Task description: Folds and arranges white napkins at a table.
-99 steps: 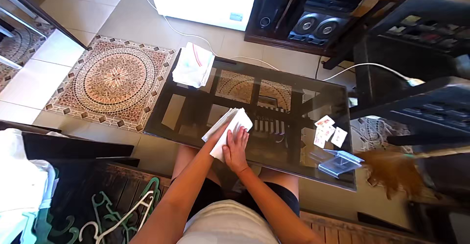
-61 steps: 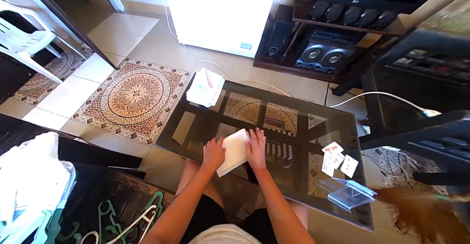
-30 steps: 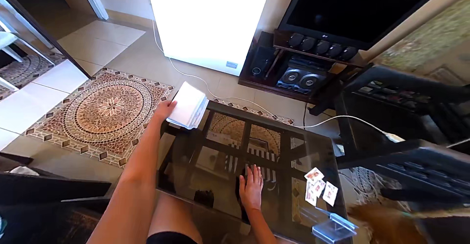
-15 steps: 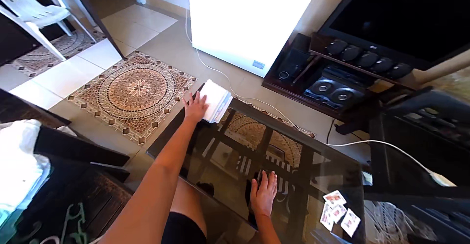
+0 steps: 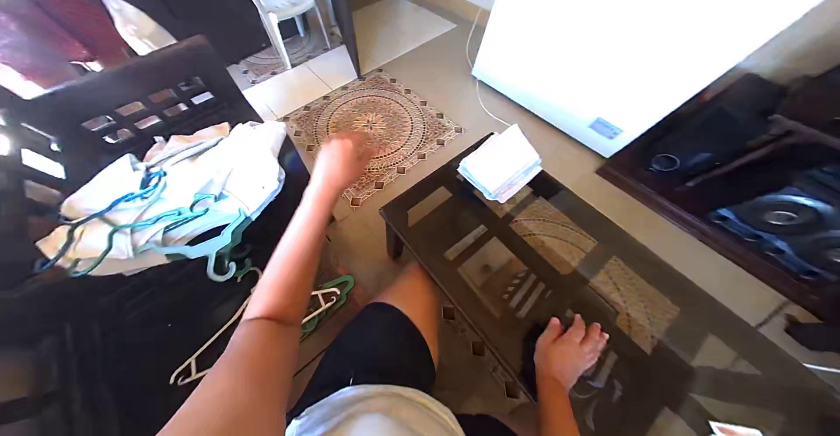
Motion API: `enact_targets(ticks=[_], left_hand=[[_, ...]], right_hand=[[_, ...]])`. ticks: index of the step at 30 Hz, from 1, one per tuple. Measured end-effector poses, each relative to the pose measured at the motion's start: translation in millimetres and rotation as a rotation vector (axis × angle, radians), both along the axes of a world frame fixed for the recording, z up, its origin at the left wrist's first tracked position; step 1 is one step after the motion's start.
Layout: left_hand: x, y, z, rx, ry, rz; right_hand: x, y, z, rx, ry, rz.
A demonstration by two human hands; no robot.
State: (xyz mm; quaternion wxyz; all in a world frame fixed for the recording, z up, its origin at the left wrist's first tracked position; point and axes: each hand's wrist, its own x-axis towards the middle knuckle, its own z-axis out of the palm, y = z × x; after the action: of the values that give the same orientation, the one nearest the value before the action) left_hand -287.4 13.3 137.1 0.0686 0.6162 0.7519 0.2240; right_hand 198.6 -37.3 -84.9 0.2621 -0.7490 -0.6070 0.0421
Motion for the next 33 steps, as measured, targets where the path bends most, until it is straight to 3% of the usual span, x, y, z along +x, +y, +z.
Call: enact_targets(ticks=[2, 6, 10, 13, 17, 20, 27, 33], left_hand=[[-50.2, -41.6, 4.2, 0.082, 0.033, 0.143], [-131.0, -130.7, 7.0, -0.005, -0.035, 0.549], [-182.2, -197.0, -5.5, -0.031, -0.082, 0.905], [-212.4, -227.6, -25.9, -0.051, -0.130, 1.037], [-234.5, -244.4, -49.1, 0.012, -0.110, 1.046], [-235.4, -246.7, -45.3, -0.012, -0.060, 1.061], [-254.3, -249.3, 29.8, -0.136, -0.054, 0.832], [-264.7, -216.6, 104.6, 0.193, 0.271, 0.776]], right_hand=[[2.0, -1.2, -1.6, 0.008, -0.001, -0.001], [0.7, -3.0, 2.8, 0.003, 0.019, 0.003], [3.0, -3.3, -0.1, 0.000, -0.010, 0.018], [3.6, -4.9, -0.9, 0.011, -0.028, 0.020], [3.3, -4.9, -1.6, -0.027, -0.043, 0.018], [1.2, -7.0, -0.3, -0.049, -0.040, 0.017], [0.3, -9.5, -2.6, -0.048, -0.073, 0.073], [-2.4, -5.6, 3.1, 0.047, -0.077, 0.174]])
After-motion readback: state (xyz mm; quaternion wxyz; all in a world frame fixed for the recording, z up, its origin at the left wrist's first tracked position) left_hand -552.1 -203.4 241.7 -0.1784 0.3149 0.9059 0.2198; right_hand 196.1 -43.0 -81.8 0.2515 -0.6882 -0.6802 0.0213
